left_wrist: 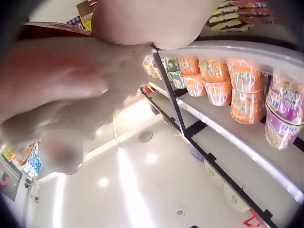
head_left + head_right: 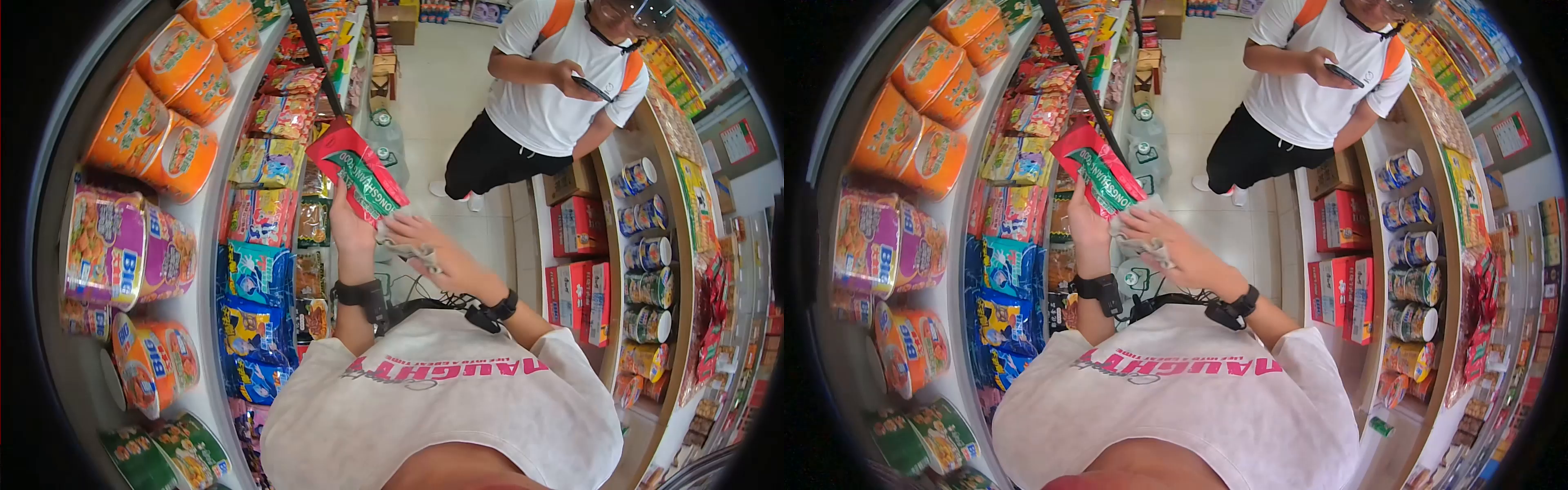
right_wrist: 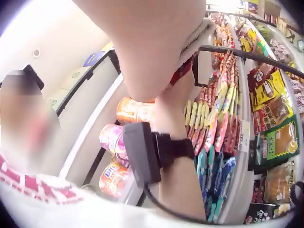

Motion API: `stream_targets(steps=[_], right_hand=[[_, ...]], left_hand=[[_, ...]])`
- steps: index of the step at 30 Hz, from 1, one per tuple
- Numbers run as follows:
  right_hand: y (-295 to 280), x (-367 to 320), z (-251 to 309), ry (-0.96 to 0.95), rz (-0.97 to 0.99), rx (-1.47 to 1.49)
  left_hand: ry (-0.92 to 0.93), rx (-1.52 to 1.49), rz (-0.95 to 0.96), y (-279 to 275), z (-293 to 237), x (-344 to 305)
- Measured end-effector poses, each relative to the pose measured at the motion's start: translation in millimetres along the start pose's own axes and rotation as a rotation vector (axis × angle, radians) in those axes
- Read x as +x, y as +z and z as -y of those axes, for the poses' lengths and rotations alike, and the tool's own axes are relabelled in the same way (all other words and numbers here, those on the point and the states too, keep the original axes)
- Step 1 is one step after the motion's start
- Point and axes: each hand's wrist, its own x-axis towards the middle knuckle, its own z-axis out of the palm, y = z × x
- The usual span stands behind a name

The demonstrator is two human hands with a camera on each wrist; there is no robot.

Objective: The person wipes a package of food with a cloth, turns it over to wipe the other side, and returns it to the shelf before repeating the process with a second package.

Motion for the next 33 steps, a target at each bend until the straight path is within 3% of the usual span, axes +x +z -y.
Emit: stream_targets(steps=[1,3,4,6,7,9,11,17,18,21,25,26,29,30,33], right_hand=[[0,-11,-12,0.022,-0.008,0.054],[3,-33,-28,0.361,-0.365,0.221],[-5,-41,-34,0.616,-0.492,0.332],[-21,-49,-39,0.886,-0.685,0.546],[-26,-51,-37,0.896,-0.754,0.651],[-30,-54,-21,0.84,-0.716,0.745],[-34,-47,7,0.708,-0.504,0.698],[-77,-105,12,0.584,-0.635,0.513],[-88,-119,13,0.655,-0.627,0.488],[-108,-158,10,0.445,-0.884,0.058],[-139,-205,17,0.52,-0.998,-0.039],[-143,-215,14,0.467,-0.939,-0.071],[-150,-248,12,0.352,-0.793,-0.146],[-150,-253,15,0.327,-0.75,-0.141],[-153,-273,22,0.335,-0.713,-0.1]], left_hand=[[0.001,-0.037,0.002,3,1,0],[-0.013,-0.015,0.06,12,4,-9],[-0.02,0.017,0.088,16,6,-13],[-0.006,0.131,0.077,43,18,-30],[-0.019,0.158,0.046,45,32,-35],[-0.044,0.229,-0.007,47,62,-46],[0.075,0.438,0.056,69,82,-68],[0.28,0.725,0.267,101,137,-91],[0.247,0.721,0.295,104,150,-92],[0.295,0.919,0.276,112,193,-112],[-0.096,1.009,0.442,113,237,-134],[-0.217,1.002,0.502,111,248,-136],[-0.398,0.748,0.592,123,282,-160],[-0.266,0.809,0.545,127,298,-169],[-0.47,0.712,0.546,150,300,-182]])
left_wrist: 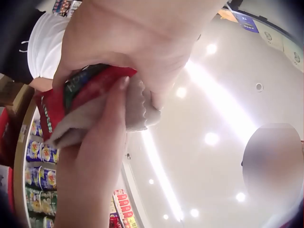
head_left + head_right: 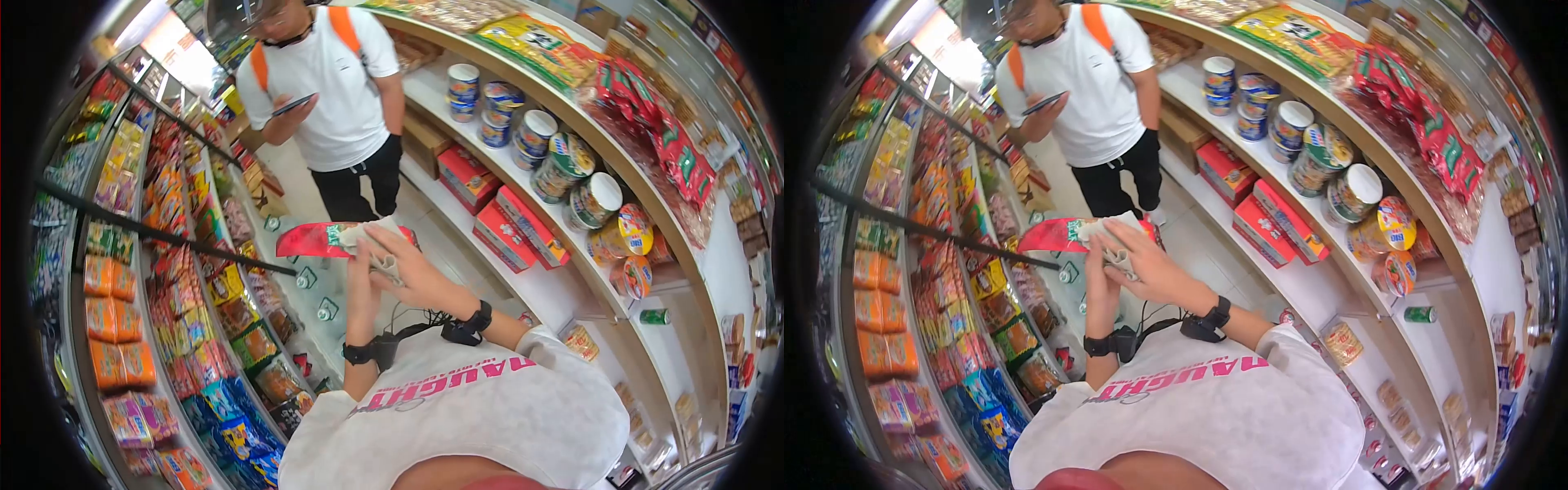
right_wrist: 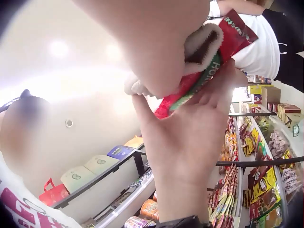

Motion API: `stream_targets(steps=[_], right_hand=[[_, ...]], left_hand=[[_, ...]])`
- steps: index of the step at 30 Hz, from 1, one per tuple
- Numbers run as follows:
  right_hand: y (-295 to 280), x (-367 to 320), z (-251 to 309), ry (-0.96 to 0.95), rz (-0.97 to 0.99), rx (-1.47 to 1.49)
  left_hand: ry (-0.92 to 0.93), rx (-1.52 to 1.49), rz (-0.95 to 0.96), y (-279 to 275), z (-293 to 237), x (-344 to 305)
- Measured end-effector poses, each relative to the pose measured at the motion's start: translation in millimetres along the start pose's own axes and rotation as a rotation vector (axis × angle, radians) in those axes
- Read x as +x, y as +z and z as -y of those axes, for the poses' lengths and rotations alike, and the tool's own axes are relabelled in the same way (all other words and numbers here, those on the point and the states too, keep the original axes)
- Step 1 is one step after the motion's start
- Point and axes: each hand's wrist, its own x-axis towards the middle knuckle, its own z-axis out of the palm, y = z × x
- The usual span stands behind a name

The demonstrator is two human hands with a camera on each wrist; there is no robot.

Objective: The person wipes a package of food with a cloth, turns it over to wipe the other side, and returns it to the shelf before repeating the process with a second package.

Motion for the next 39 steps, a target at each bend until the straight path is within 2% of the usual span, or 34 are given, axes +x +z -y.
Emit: stream_targets(steps=[1,4,7,9,11,13,15,18,19,22,25,28,29,32,33,36,37,39], right_hand=[[-6,-3,-1,0.019,0.001,0.015],[-15,-11,-21,0.068,-0.132,-0.146],[-29,-12,-36,0.276,-0.265,0.19],[-58,-14,-37,0.739,-0.11,0.393],[-68,-26,-39,0.886,-0.052,0.531],[-63,-39,-53,0.722,-0.113,0.569],[-64,-43,-53,0.654,-0.155,0.501],[-58,-44,-54,0.629,-0.289,0.413],[-54,-42,-55,0.629,-0.351,0.386],[-40,-44,-53,0.629,-0.542,0.382],[-49,-55,-35,0.737,-0.515,0.303],[-66,-66,-23,0.708,-0.678,0.167],[-75,-74,-25,0.765,-0.681,0.119],[-91,-92,-42,0.719,-1.029,-0.018],[-100,-89,-42,0.635,-1.091,-0.044],[-118,-73,-28,0.699,-1.214,0.212],[-127,-70,-21,0.798,-1.092,0.29],[-138,-71,-21,0.82,-0.976,0.4]], left_hand=[[-0.054,0.0,-0.119,2,9,11],[0.068,-0.03,-0.11,19,22,26],[0.059,0.033,-0.146,37,18,32],[0.068,-0.017,-0.056,34,19,50],[0.043,-0.051,0.002,40,10,55],[0.015,-0.075,0.064,35,9,65],[-0.051,-0.118,0.115,32,5,72],[-0.161,0.569,0.171,10,10,86],[-0.038,0.421,0.252,12,21,86],[0.013,0.285,0.282,9,38,92],[-0.065,0.202,0.314,15,36,95],[-0.072,0.208,0.341,23,39,105],[-0.057,0.215,0.364,27,41,108],[-0.054,0.226,0.426,44,42,119],[-0.058,0.228,0.445,54,41,122],[-0.013,0.285,0.504,89,47,125],[-0.017,0.314,0.529,104,51,124],[-0.022,0.374,0.581,137,62,115]])
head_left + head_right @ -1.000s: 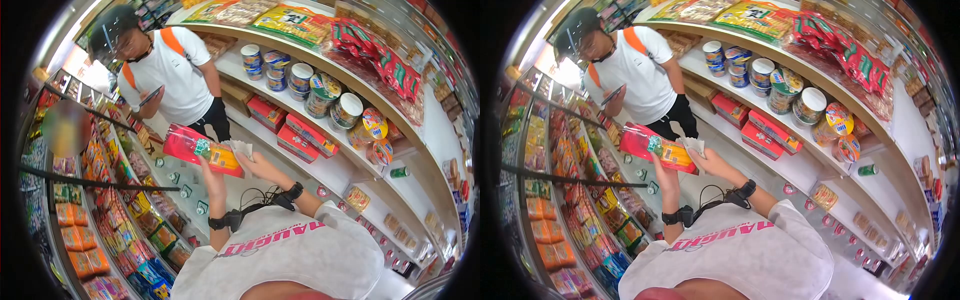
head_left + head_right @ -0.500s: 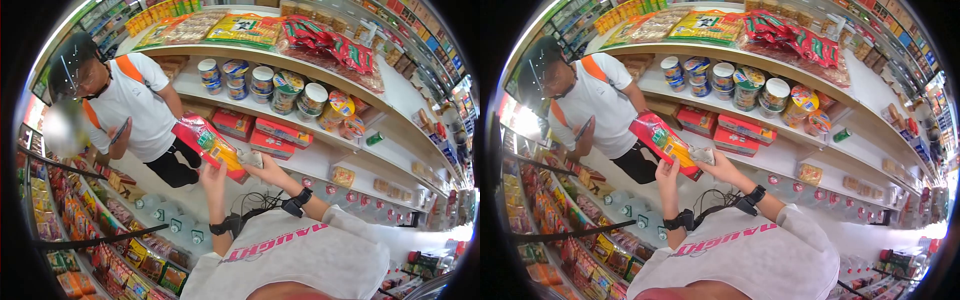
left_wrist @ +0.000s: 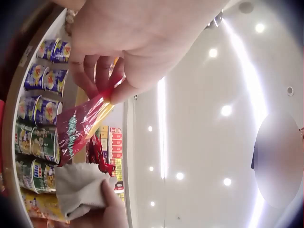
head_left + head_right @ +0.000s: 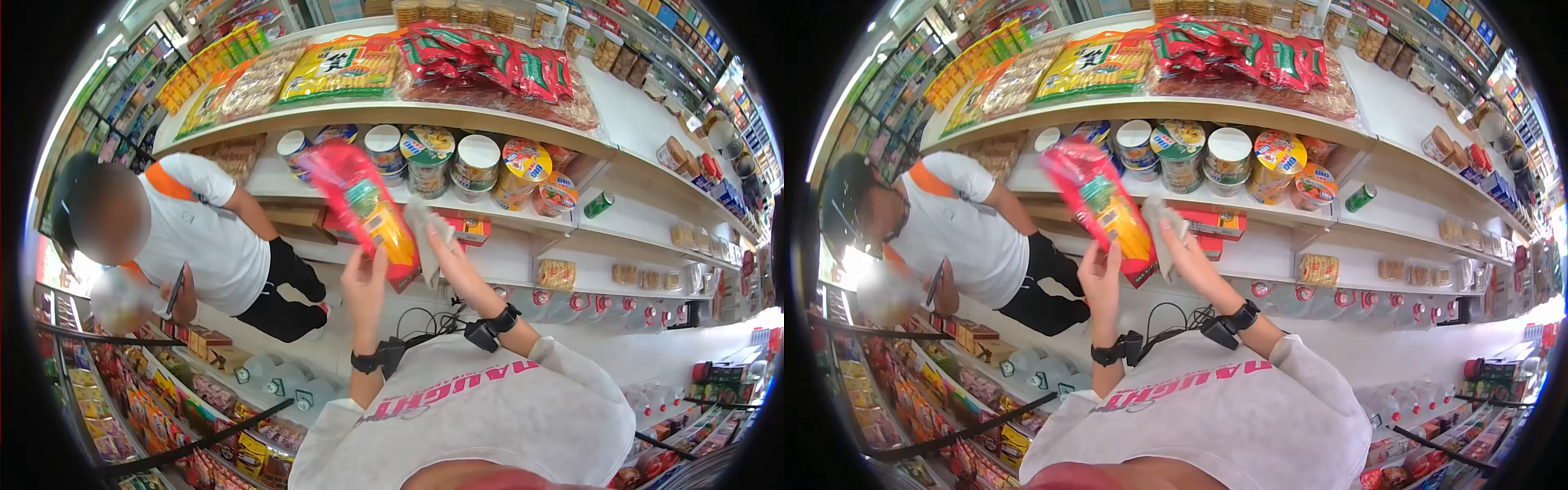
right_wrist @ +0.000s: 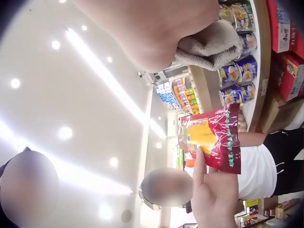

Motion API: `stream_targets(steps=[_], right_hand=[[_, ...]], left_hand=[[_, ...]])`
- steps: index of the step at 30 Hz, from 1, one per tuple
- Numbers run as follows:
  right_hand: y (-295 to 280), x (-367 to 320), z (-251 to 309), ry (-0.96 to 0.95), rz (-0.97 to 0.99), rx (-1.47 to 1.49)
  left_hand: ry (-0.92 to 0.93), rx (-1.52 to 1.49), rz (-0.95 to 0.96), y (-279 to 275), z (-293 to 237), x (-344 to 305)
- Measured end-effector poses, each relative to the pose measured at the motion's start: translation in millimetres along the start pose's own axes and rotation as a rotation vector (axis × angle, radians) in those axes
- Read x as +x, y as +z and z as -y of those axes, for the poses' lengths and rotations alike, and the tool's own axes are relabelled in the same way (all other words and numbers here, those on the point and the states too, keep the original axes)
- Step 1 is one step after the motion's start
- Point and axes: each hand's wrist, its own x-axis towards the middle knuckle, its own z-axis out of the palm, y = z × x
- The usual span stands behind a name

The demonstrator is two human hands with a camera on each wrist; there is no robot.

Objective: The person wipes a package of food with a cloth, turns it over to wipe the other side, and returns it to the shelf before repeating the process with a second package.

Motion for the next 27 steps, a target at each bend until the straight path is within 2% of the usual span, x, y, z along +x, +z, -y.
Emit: stream_targets(steps=[3,4,5,6,9,11,14,16,18,19,21,23,24,25,27], right_hand=[[-11,14,11,-0.15,0.062,0.037],[-24,17,21,-0.083,0.097,0.102],[-35,20,31,-0.014,0.134,0.169],[-45,20,50,-0.078,0.145,0.191],[-88,34,75,0.034,0.15,0.028],[-98,36,95,-0.166,0.041,0.021],[-127,57,94,-0.405,-0.02,-0.042],[-151,61,109,-0.358,-0.031,-0.13],[-170,62,125,-0.252,0.002,-0.149],[-178,65,123,-0.259,-0.001,-0.118],[-192,74,112,-0.277,-0.001,-0.057],[-189,90,95,-0.559,-0.208,-0.052],[-193,92,97,-0.592,-0.245,-0.129],[-198,94,100,-0.623,-0.286,-0.206],[-226,83,115,-0.462,-0.217,-0.528]], left_hand=[[0.392,0.246,0.268,46,-4,23],[0.435,0.319,0.371,58,-16,28],[0.473,0.332,0.388,71,-17,36],[0.511,0.344,0.406,85,-18,44],[0.656,0.508,0.436,122,-25,69],[0.734,0.62,0.41,150,-29,81],[0.768,0.536,0.387,179,-16,98],[0.819,0.546,0.343,196,-14,107],[0.594,0.343,0.257,215,0,111],[0.484,0.244,0.208,223,4,113],[0.59,0.373,0.289,238,-2,125],[0.759,0.483,0.396,257,-14,135],[0.844,0.48,0.417,267,-8,140],[0.784,0.46,0.437,274,-7,141],[0.654,0.418,0.471,284,-5,137]])
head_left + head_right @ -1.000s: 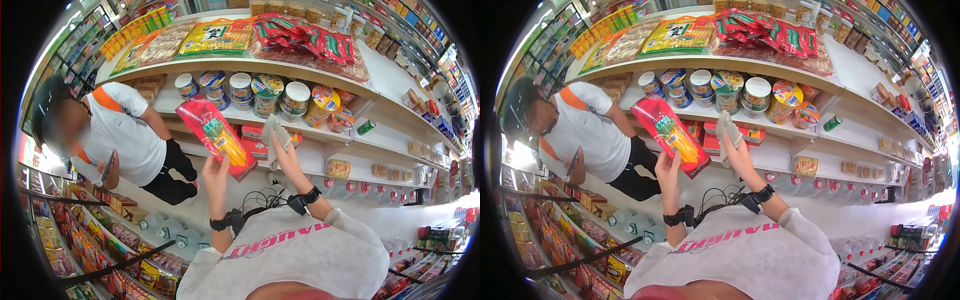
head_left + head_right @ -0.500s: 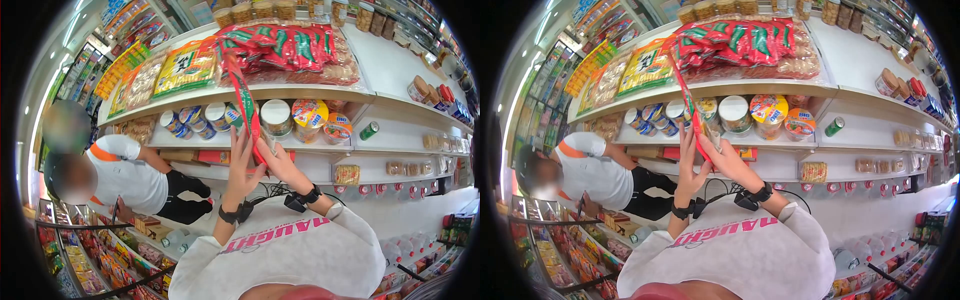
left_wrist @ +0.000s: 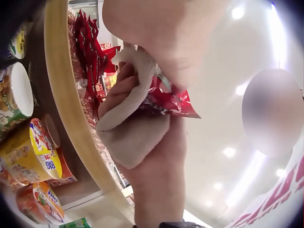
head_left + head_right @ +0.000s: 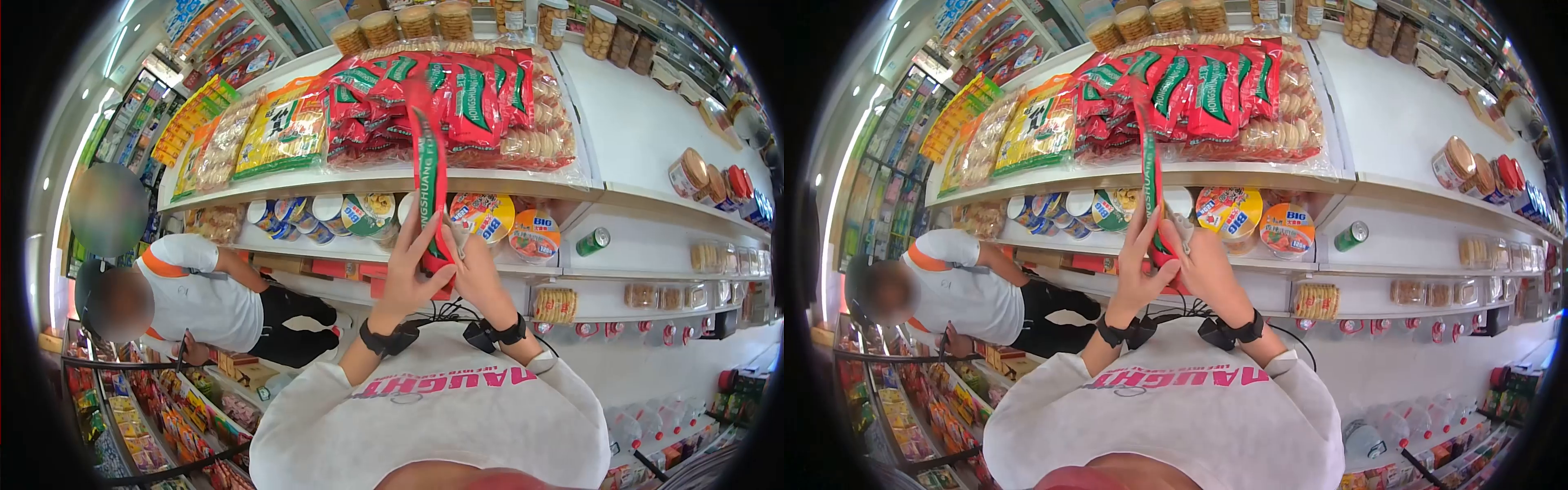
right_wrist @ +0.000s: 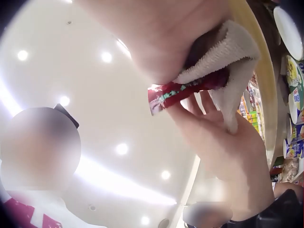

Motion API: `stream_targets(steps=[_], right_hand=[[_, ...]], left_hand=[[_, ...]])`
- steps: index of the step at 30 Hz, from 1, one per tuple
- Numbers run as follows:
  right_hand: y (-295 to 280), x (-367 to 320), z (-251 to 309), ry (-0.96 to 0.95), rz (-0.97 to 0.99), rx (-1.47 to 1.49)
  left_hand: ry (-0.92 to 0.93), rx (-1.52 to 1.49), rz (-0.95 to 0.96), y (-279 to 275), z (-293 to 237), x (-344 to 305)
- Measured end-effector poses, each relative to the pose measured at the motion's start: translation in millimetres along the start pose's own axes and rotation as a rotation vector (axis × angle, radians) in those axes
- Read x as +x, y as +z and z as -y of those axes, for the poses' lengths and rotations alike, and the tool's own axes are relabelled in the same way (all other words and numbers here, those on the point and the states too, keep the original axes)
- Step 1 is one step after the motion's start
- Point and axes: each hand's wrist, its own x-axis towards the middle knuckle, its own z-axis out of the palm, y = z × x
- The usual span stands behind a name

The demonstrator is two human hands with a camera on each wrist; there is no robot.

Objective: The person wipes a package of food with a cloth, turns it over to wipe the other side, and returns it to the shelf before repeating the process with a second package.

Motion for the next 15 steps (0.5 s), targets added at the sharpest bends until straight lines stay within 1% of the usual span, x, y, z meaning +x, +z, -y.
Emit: stream_targets(steps=[1,4,5,7,8,9,10,12,13,15], right_hand=[[-7,3,4,0.047,-0.007,-0.182],[-13,11,-6,-0.054,-0.193,0.039],[-18,10,-10,0.031,-0.166,0.161],[-14,15,-15,-0.082,-0.317,0.346],[-18,14,-15,-0.076,-0.297,0.382],[-21,13,-13,-0.07,-0.278,0.419],[-25,12,-11,-0.063,-0.259,0.455],[-35,17,-12,0.036,-0.083,0.412],[-34,20,-12,0.006,-0.139,0.403],[-40,25,-13,0.007,-0.226,0.395]], left_hand=[[-0.029,0.056,0.022,-2,0,0],[0.121,0.167,0.001,5,5,12],[0.163,0.217,-0.035,7,5,19],[0.127,0.183,-0.136,11,5,36],[0.11,0.164,-0.186,11,3,44],[0.08,0.175,-0.138,7,-2,52],[0.098,0.17,-0.068,5,1,55],[0.136,0.157,0.073,0,9,65],[0.136,0.136,0.072,1,9,68],[0.145,0.115,0.013,1,2,73]])
